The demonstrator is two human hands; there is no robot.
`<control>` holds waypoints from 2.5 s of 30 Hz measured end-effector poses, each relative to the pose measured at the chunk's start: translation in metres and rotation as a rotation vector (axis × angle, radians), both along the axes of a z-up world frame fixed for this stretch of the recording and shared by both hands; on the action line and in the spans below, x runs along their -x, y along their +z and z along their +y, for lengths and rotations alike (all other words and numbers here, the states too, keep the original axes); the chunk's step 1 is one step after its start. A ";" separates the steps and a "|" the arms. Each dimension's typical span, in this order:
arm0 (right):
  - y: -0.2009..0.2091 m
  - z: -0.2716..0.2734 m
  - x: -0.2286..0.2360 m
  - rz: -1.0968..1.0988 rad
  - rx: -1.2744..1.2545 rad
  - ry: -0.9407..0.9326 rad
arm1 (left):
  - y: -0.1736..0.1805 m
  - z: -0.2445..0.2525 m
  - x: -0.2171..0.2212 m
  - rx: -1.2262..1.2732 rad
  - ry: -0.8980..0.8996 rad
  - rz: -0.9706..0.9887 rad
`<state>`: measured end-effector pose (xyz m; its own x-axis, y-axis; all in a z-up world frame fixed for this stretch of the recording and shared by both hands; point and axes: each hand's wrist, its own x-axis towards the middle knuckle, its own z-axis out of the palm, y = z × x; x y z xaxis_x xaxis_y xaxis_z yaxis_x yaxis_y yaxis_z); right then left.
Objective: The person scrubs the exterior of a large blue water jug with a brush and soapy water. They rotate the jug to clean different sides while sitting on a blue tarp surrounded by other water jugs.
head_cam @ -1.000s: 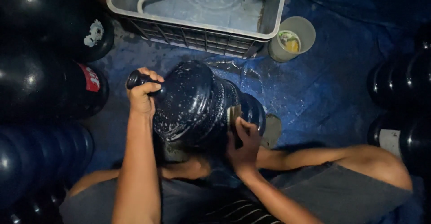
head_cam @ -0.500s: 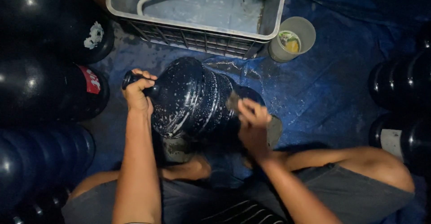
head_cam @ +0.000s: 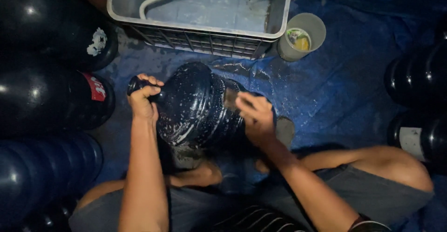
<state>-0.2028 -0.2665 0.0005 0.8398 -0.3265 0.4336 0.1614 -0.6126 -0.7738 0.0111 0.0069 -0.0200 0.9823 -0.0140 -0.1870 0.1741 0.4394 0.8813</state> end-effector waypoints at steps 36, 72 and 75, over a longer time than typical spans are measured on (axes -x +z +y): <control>-0.011 0.009 0.027 0.054 0.018 0.015 | -0.021 0.000 -0.012 -0.379 0.389 0.278; 0.009 -0.261 -0.133 1.127 0.394 -0.339 | 0.046 -0.004 0.000 0.012 0.449 0.131; 0.042 -0.203 -0.095 1.016 0.389 -0.172 | 0.030 0.001 -0.004 0.073 0.606 0.173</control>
